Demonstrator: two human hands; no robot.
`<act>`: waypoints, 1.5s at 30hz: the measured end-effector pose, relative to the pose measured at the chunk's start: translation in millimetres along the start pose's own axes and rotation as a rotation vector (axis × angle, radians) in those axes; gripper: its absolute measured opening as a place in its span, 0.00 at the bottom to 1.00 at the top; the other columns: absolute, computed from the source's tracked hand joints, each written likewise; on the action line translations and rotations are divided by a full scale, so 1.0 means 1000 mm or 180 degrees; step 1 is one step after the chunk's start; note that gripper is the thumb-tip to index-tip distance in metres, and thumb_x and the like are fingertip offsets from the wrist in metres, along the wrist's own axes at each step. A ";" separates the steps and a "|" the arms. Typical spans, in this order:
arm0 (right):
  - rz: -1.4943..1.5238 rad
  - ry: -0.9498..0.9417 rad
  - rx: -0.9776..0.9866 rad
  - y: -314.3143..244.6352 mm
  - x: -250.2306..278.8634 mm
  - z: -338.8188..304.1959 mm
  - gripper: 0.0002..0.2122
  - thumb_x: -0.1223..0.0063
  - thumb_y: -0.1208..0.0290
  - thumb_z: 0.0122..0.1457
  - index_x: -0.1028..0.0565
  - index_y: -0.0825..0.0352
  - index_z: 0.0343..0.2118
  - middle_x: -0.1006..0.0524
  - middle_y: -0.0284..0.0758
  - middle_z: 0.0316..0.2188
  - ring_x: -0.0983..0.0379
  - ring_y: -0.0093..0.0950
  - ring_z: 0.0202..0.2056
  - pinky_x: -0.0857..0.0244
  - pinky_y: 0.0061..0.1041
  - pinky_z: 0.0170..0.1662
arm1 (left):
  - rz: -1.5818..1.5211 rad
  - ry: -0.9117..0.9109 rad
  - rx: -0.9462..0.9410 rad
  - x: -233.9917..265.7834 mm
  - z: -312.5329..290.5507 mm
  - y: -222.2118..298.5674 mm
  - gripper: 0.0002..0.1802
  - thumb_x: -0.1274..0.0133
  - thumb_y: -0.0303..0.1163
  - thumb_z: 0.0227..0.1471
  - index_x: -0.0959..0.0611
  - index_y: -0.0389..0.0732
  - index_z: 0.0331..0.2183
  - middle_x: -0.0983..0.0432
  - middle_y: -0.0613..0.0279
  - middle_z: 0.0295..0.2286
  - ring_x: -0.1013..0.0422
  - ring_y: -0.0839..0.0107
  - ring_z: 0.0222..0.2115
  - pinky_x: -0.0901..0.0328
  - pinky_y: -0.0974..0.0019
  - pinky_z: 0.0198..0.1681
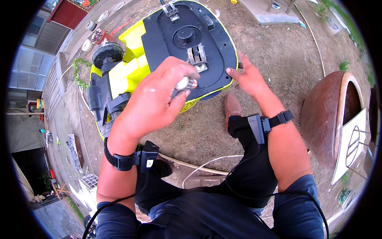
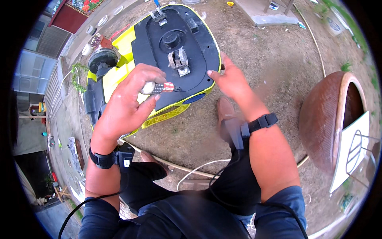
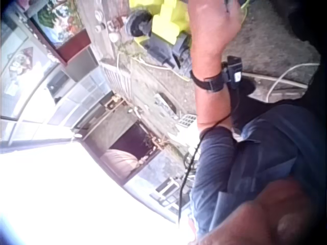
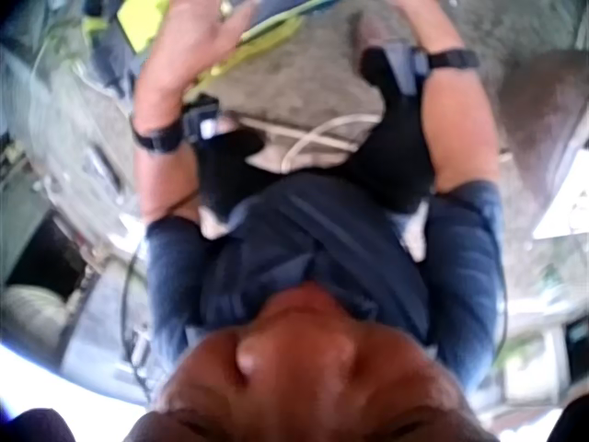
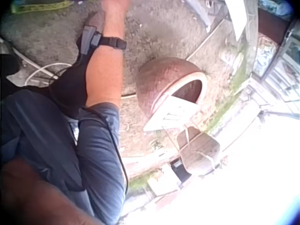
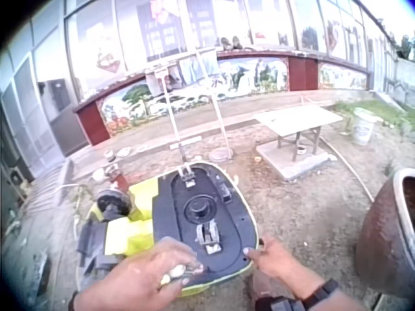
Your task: The person uses a screwdriver to unscrew and remove a motor assembly from the underside of a yellow toy car, then handles the motor and a screw by hand.
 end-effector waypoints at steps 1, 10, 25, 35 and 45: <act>-0.0006 0.0007 0.0009 0.000 0.000 0.000 0.37 0.39 0.65 0.61 0.45 0.56 0.71 0.27 0.44 0.56 0.23 0.32 0.44 0.23 0.32 0.34 | 0.0054 -0.0022 0.0017 0.001 0.003 -0.001 0.18 0.43 0.19 0.51 0.23 0.39 0.45 0.25 0.51 0.40 0.22 0.52 0.37 0.29 0.57 0.42; -0.0036 0.0069 0.0058 0.001 0.001 0.002 0.35 0.39 0.67 0.61 0.42 0.57 0.70 0.25 0.42 0.54 0.22 0.30 0.40 0.24 0.29 0.31 | 0.0529 -0.0262 0.0558 -0.003 0.015 -0.002 0.20 0.39 0.20 0.50 0.24 0.37 0.45 0.24 0.51 0.40 0.25 0.51 0.44 0.31 0.58 0.46; -0.0314 0.0406 0.0509 -0.012 0.005 -0.001 0.35 0.36 0.66 0.58 0.38 0.62 0.68 0.23 0.46 0.53 0.21 0.37 0.45 0.26 0.36 0.46 | 0.0490 0.0476 0.0148 -0.001 0.010 -0.001 0.24 0.33 0.32 0.49 0.22 0.40 0.48 0.23 0.52 0.36 0.23 0.52 0.32 0.29 0.56 0.34; 0.0157 0.0791 0.2028 -0.111 -0.005 -0.045 0.18 0.31 0.67 0.49 0.20 0.63 0.43 0.19 0.38 0.38 0.21 0.39 0.40 0.27 0.34 0.44 | 0.1112 0.0454 0.0919 -0.004 0.007 -0.017 0.24 0.36 0.32 0.52 0.23 0.40 0.50 0.24 0.50 0.38 0.24 0.47 0.35 0.29 0.51 0.36; 0.0189 0.0313 0.1735 -0.121 -0.060 -0.045 0.12 0.32 0.66 0.49 0.22 0.66 0.33 0.21 0.41 0.29 0.22 0.45 0.32 0.30 0.41 0.35 | 0.0889 0.0309 0.0498 -0.001 0.005 -0.002 0.25 0.38 0.27 0.50 0.22 0.40 0.51 0.25 0.48 0.41 0.25 0.45 0.39 0.29 0.52 0.41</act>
Point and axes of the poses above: each hand's wrist, its own z-axis towards the middle knuckle, its own x-axis out of the back of the hand, y = z × x, the point moved 8 cm from there along z, towards the middle knuckle
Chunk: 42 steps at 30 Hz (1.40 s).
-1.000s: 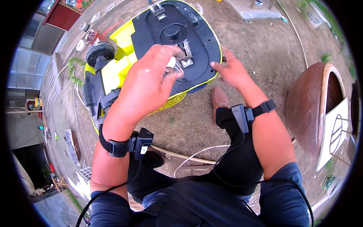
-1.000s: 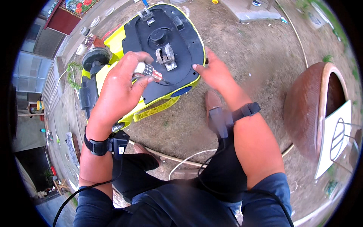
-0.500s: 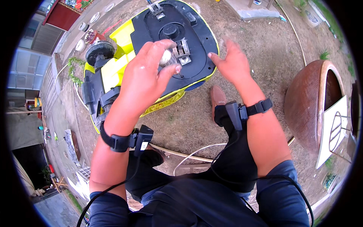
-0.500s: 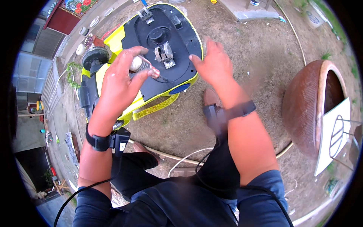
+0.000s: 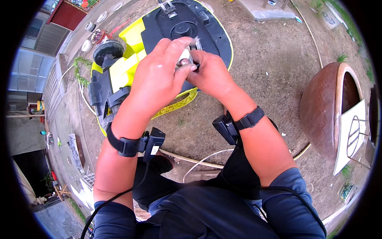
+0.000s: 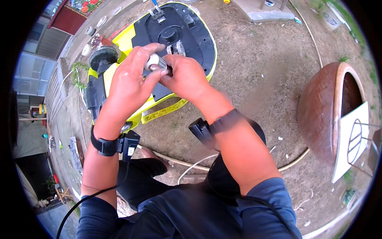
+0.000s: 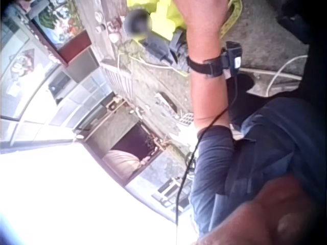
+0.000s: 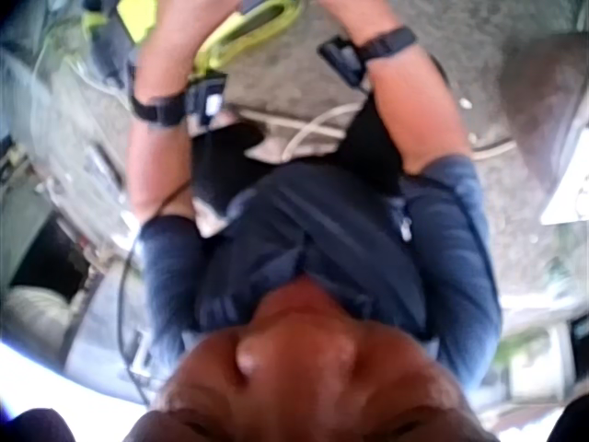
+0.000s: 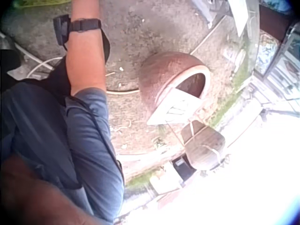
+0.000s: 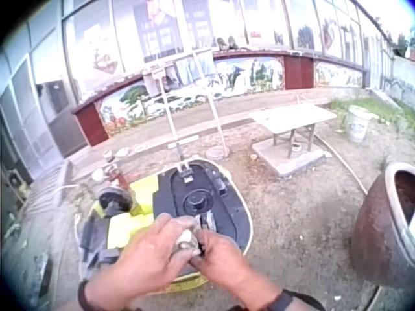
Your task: The person uses a screwdriver to unscrew and remove a motor assembly from the underside of a yellow toy car, then handles the motor and a screw by hand.
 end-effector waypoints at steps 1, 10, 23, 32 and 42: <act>-0.0032 0.0017 -0.0025 -0.001 0.000 0.000 0.12 0.32 0.65 0.50 0.23 0.66 0.32 0.21 0.41 0.29 0.23 0.45 0.32 0.30 0.41 0.35 | 0.0129 -0.0002 0.0140 -0.001 -0.002 -0.004 0.25 0.39 0.26 0.50 0.22 0.40 0.52 0.25 0.48 0.41 0.25 0.45 0.41 0.29 0.52 0.43; 0.0002 -0.0108 0.0072 -0.002 -0.006 -0.005 0.11 0.34 0.64 0.53 0.22 0.64 0.32 0.21 0.41 0.29 0.23 0.46 0.33 0.30 0.42 0.35 | -0.0330 0.0114 -0.0302 0.009 -0.006 -0.004 0.23 0.36 0.29 0.49 0.19 0.42 0.49 0.24 0.53 0.37 0.23 0.51 0.36 0.28 0.56 0.38; 0.0007 -0.0180 0.0000 0.001 -0.002 -0.005 0.11 0.35 0.68 0.55 0.23 0.67 0.37 0.21 0.44 0.31 0.22 0.46 0.35 0.29 0.40 0.38 | -0.0221 0.0004 0.0291 0.009 0.002 -0.002 0.21 0.36 0.25 0.48 0.18 0.40 0.46 0.23 0.51 0.39 0.23 0.51 0.40 0.28 0.57 0.43; 0.0067 -0.0147 -0.0050 0.004 -0.001 -0.006 0.12 0.36 0.63 0.56 0.25 0.65 0.32 0.21 0.42 0.30 0.23 0.47 0.34 0.30 0.44 0.37 | -0.0531 -0.0091 0.0255 0.005 0.008 -0.001 0.21 0.37 0.22 0.46 0.18 0.39 0.46 0.23 0.51 0.40 0.24 0.52 0.42 0.29 0.58 0.46; -0.0040 -0.0155 0.0033 0.004 0.001 -0.006 0.12 0.35 0.63 0.55 0.24 0.65 0.33 0.21 0.42 0.30 0.22 0.47 0.34 0.30 0.44 0.37 | -0.0285 -0.0142 0.0541 0.005 0.008 -0.006 0.23 0.37 0.23 0.45 0.18 0.39 0.46 0.23 0.51 0.42 0.24 0.53 0.43 0.29 0.59 0.47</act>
Point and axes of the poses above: each hand's wrist, its own z-axis towards the middle knuckle, its own x-axis out of the back of the hand, y = z × x, the point moved 8 cm from there along z, towards the middle knuckle
